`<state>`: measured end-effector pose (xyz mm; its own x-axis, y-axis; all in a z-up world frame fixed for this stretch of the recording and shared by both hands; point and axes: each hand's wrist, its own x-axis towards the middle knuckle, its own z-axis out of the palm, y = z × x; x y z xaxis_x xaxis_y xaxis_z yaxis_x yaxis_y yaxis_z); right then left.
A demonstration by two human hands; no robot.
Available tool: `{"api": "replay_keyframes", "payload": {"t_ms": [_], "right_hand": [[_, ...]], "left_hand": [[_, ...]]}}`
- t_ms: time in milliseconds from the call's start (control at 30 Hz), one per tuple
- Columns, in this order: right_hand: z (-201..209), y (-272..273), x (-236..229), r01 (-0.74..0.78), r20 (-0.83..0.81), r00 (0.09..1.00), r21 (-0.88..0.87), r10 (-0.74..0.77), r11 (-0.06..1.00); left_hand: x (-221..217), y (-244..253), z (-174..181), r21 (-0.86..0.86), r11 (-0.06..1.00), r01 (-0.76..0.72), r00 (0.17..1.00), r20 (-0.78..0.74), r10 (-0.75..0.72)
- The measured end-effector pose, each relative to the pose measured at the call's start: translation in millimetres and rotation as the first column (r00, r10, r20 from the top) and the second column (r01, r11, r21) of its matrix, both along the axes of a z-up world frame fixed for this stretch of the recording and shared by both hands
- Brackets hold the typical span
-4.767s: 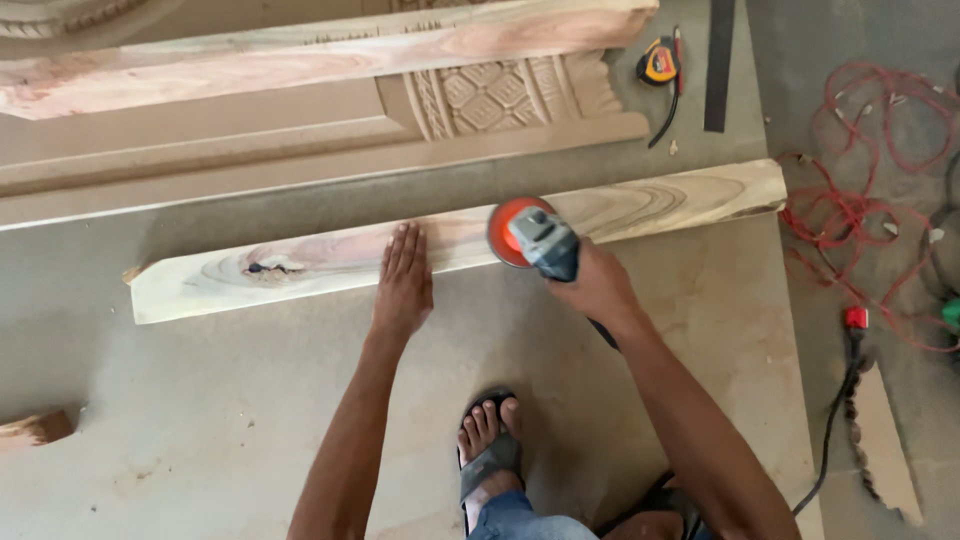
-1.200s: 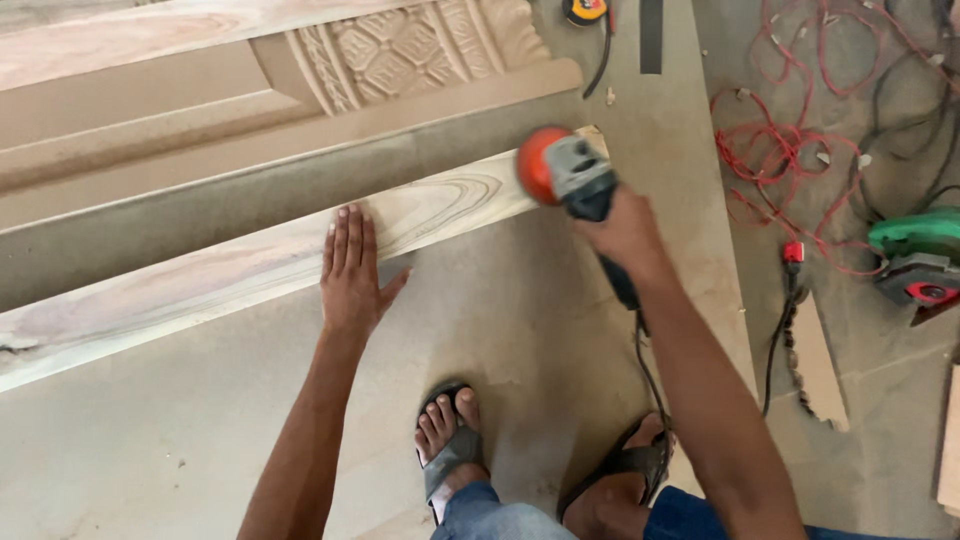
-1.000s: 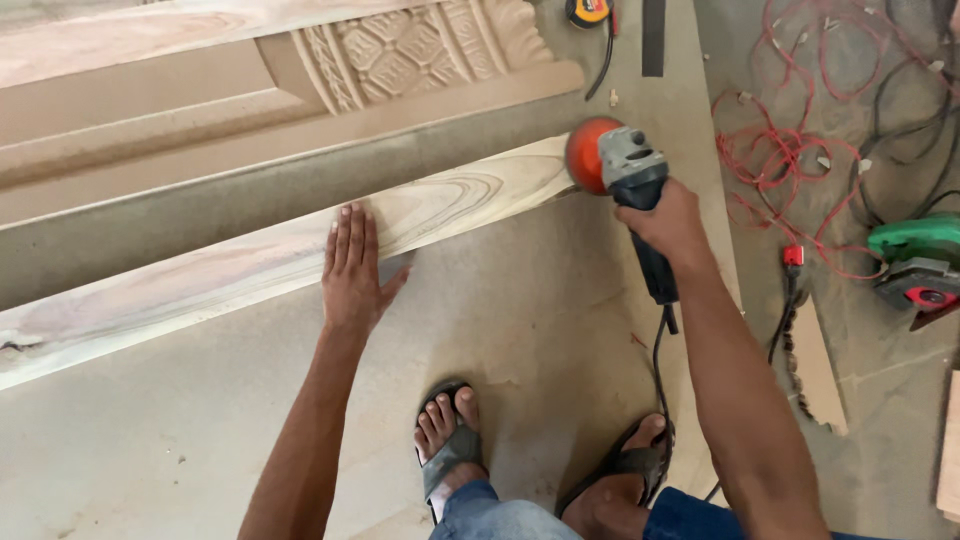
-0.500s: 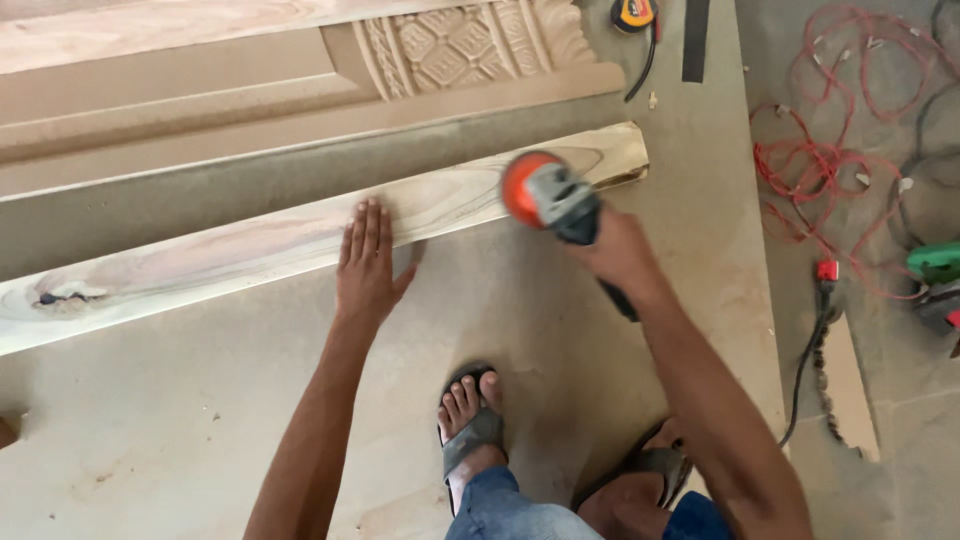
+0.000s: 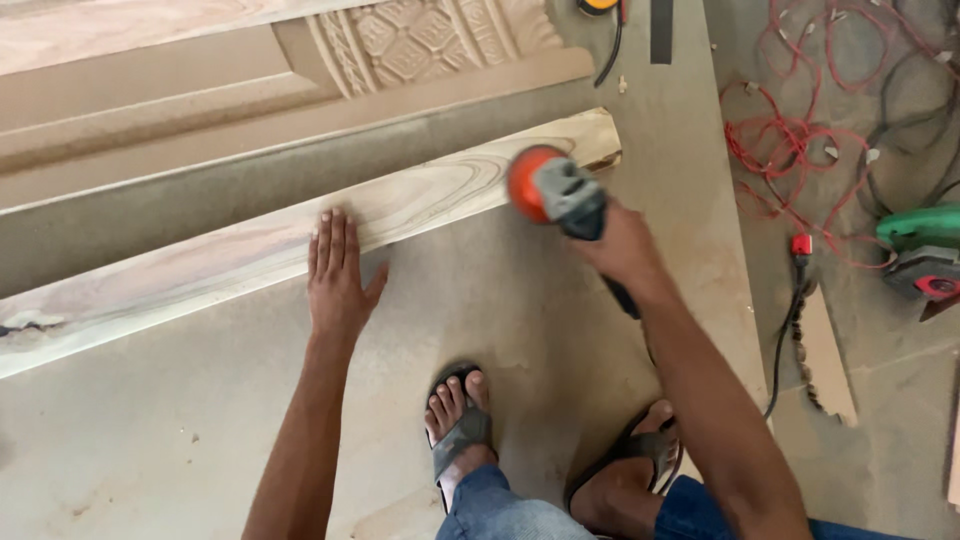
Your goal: The person measures a wooden plank with a tape measure and marks it with a pencil. Then, using an angle grinder with a sanding disc, the person sands the plank's surface and edges, flipping it over to sand both sides. The person also briefly handles a second plank.
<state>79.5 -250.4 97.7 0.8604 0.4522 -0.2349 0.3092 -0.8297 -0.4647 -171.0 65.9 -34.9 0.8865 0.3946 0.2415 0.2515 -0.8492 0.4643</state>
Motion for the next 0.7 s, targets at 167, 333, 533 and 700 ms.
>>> {"api": "replay_keyframes", "payload": {"t_ms": [167, 333, 533, 700], "right_hand": [[-4, -76, 50, 0.110, 0.079, 0.991, -0.005, -0.110, 0.994], [-3, -110, 82, 0.264, 0.060, 0.964, -0.076, -0.260, 0.962], [-1, -82, 56, 0.189, 0.075, 0.980, -0.097, -0.183, 0.977], [-1, -28, 16, 0.000, 0.013, 1.000, 0.015, -0.001, 1.000]], "left_hand": [[-2, 1, -4, 0.004, 1.000, 0.019, 1.000, 0.002, -0.019], [2, 5, -3, 0.003, 1.000, 0.027, 0.999, 0.042, -0.027], [1, -2, -6, -0.003, 1.000, 0.000, 1.000, 0.015, 0.000], [2, -1, -2, 0.009, 1.000, -0.004, 1.000, 0.027, 0.004]]}}
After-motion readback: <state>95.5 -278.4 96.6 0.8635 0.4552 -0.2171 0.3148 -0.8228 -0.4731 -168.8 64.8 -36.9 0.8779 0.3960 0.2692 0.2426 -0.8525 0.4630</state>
